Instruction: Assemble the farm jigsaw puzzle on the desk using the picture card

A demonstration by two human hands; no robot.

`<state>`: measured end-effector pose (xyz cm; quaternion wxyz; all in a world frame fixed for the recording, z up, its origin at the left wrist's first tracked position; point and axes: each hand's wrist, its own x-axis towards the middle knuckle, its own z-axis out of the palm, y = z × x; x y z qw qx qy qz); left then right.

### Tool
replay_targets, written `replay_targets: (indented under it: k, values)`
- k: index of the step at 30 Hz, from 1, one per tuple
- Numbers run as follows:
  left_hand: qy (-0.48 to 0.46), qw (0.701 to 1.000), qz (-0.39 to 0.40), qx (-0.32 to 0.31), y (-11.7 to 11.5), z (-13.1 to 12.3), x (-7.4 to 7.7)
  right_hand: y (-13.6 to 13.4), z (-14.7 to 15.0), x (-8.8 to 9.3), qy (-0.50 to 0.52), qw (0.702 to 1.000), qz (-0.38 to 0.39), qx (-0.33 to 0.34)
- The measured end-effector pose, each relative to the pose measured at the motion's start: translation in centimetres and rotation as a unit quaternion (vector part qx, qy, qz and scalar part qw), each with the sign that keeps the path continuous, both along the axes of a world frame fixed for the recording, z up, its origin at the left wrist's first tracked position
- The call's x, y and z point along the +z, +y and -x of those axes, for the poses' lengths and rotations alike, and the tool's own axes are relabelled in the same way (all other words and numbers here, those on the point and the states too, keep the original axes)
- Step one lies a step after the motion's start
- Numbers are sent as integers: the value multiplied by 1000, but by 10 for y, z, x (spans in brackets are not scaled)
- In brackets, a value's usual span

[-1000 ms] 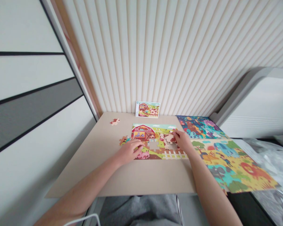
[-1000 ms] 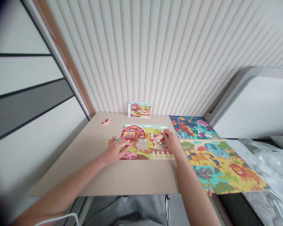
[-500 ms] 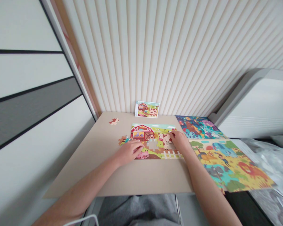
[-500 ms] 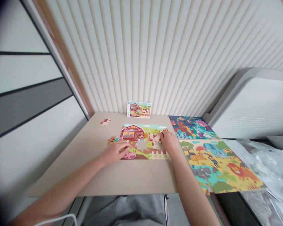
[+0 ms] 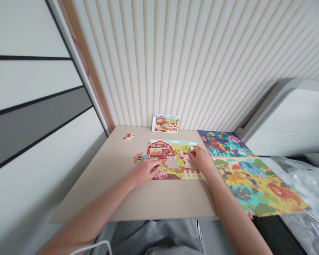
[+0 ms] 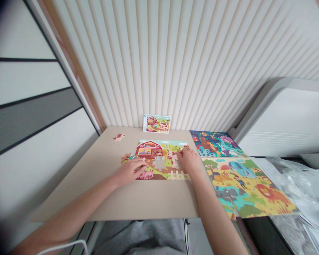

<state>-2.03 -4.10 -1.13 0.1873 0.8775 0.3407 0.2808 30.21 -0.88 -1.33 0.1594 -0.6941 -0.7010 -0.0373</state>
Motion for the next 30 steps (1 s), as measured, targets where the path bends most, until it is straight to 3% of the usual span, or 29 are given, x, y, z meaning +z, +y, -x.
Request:
replay_targets:
  k: [6, 14, 18, 22, 26, 30]
  values:
    - [7, 1000, -5, 2, 0, 0, 1, -1, 0, 1, 21, 1000, 3, 9]
    - [9, 1000, -2, -1, 1, 1, -1, 3, -23, -5, 142, 987, 38, 65]
    - [14, 1000, -3, -4, 2, 2, -5, 3, -26, -2, 303, 949, 76, 32]
    - [16, 1000, -4, -5, 3, 2, -4, 1, -29, 5, 453, 891, 30, 28]
    - [19, 1000, -4, -4, 2, 1, -3, -1, -31, 14, 445, 895, -26, 24]
    - [18, 1000, -6, -5, 2, 1, -2, -5, -29, 20, 469, 882, 39, 27]
